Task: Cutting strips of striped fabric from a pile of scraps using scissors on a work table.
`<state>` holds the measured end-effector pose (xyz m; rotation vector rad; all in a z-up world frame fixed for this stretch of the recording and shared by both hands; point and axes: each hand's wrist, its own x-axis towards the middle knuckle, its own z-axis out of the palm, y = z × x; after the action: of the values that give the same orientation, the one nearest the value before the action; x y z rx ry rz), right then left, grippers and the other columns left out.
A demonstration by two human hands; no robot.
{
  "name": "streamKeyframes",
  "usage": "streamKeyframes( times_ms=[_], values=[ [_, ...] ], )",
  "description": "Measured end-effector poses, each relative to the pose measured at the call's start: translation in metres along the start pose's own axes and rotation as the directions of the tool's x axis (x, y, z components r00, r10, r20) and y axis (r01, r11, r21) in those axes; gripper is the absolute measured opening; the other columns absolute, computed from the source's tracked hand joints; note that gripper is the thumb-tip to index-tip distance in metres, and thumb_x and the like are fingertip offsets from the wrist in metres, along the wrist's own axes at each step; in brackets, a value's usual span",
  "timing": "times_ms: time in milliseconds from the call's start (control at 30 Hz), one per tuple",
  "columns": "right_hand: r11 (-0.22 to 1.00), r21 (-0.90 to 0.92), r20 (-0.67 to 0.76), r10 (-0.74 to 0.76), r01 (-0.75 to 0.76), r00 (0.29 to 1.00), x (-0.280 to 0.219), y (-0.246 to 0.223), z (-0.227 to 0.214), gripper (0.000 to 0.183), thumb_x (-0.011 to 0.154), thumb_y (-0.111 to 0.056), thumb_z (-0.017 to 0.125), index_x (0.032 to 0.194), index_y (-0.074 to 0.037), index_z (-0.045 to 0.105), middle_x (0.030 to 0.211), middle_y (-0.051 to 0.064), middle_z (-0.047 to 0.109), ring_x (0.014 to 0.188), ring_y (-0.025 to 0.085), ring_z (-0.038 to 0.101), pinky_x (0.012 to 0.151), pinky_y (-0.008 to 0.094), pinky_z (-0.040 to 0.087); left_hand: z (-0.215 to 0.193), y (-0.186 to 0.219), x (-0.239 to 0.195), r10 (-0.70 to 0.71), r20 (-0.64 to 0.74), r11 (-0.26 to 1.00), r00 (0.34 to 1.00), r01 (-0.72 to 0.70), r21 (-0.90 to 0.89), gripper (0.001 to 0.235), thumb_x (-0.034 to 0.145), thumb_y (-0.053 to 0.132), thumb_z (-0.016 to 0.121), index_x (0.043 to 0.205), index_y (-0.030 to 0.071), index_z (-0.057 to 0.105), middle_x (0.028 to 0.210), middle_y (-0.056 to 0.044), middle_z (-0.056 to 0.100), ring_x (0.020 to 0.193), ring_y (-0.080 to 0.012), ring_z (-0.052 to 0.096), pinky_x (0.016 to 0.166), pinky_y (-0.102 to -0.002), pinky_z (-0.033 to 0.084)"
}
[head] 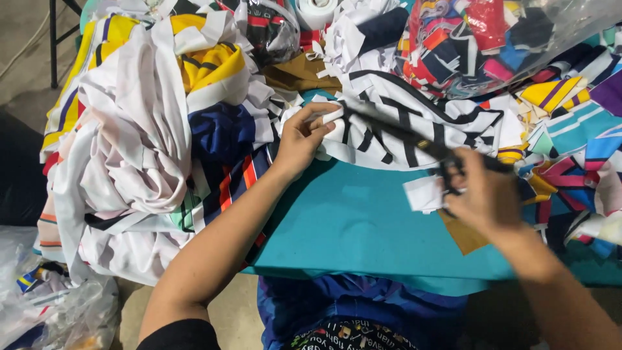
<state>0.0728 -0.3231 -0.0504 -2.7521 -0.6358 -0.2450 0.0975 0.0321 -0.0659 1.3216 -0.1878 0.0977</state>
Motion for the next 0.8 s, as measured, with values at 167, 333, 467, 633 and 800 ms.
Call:
streamKeyframes(
  times_ms=[167,333,467,633,800],
  values=[
    [0.953,0.051,0.001,0.3,-0.3,0.954,0.0,0.001,-0.043,0.067,0.084,-0.022,0.086,0.137,0.003,0.054,0.093,0.011,0.076,0.088,0.03,0.074,0.072,0.043,0.058,0.02,0.031,-0.012,-0.066,0.066,0.938,0.996,0.04,0.344,0.044,0.108,0.035,0.05,0.15,0.025,0.044,0.078,0.002,0.05,0.062,-0.0082,0.039,0.065,-0.026,0.042],
    [0.97,0.186,-0.267,-0.104,0.157,0.958,0.021,-0.005,-0.044,0.059,0.086,-0.003,0.092,0.125,0.019,0.055,0.099,0.023,0.072,0.084,0.03,0.073,0.072,0.04,0.059,0.029,0.029,-0.011,-0.027,0.142,0.931,0.99,-0.027,0.365,0.057,0.104,0.013,0.061,0.155,0.02,0.036,0.085,-0.002,0.069,0.077,-0.0117,0.067,0.075,-0.027,0.057],
    [0.591,0.806,-0.103,0.147,-0.004,0.984,0.044,-0.04,-0.004,0.063,0.088,-0.003,0.086,0.135,0.005,0.045,0.087,0.023,0.068,0.078,0.032,0.072,0.068,0.043,0.06,0.03,0.009,0.007,-0.052,0.083,0.991,0.995,0.041,0.127,0.035,0.101,-0.005,0.047,0.125,0.008,0.069,0.087,-0.014,0.07,0.075,-0.0193,0.075,0.068,-0.034,0.066],
    [0.784,0.616,-0.211,0.066,0.08,0.975,0.062,-0.047,0.026,0.055,0.089,-0.01,0.087,0.127,0.0,0.048,0.088,0.013,0.076,0.075,0.025,0.075,0.067,0.032,0.057,0.032,-0.007,0.017,-0.21,0.036,0.948,0.977,0.194,0.254,0.023,0.1,0.008,0.053,0.105,0.005,0.076,0.08,-0.015,0.072,0.073,-0.0194,0.074,0.066,-0.035,0.065],
    [0.867,0.498,-0.196,0.069,0.038,0.978,0.056,-0.052,0.027,0.057,0.084,-0.016,0.088,0.128,-0.006,0.053,0.086,0.003,0.078,0.073,0.021,0.075,0.065,0.031,0.058,0.042,-0.014,0.016,-0.117,-0.032,0.839,0.993,0.116,0.532,0.011,0.083,0.015,0.081,0.088,0.009,0.075,0.076,-0.011,0.072,0.073,-0.0264,0.074,0.065,-0.038,0.061]
  ],
)
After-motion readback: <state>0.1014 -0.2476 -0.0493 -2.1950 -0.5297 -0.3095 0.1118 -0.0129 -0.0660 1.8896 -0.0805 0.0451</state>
